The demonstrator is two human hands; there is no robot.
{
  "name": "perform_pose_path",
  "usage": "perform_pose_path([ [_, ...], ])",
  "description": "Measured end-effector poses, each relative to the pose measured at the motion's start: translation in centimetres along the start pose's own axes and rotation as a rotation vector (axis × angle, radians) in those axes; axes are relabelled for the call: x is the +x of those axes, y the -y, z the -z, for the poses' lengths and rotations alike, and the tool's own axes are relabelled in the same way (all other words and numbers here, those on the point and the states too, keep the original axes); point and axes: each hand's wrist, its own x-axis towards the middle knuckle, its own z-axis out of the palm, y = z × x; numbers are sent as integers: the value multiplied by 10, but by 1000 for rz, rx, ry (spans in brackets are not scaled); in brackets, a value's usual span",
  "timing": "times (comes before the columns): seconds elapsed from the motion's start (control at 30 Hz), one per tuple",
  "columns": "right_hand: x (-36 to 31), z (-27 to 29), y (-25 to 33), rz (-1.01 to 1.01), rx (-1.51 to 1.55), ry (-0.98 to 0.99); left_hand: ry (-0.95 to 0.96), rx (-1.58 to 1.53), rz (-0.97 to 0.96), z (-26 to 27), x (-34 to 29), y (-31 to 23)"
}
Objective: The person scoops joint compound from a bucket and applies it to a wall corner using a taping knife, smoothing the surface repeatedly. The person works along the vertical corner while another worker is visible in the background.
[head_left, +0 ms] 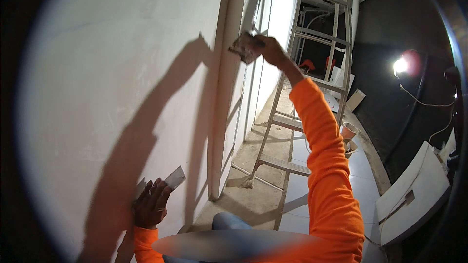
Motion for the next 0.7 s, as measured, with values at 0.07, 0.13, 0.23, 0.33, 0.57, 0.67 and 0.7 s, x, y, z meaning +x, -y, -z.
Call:
perform_pose_path([
  [0.07, -41, -32, -16, 35, 7, 117, -15, 20, -5, -1, 1, 0],
  [0.13, -107, -83, -24, 9, -25, 228, -59, 2, -24, -4, 1, 1],
  [0.23, -226, -162, -15, 34, -268, 519, -86, -8, -20, -6, 0, 0],
  [0.33, -300, -207, -6, -327, -46, 928, -94, -28, -7, -5, -1, -2],
  [0.57, -101, -64, -59, 10, 325, 176, -55, 44, -27, -5, 2, -3],
  [0.67, -14, 0, -46, -67, 393, 117, -15, 79, -13, -6, 0, -4],
  [0.7, 2, 13, -41, -81, 345, 169, -19, 90, -22, -6, 0, -5],
])
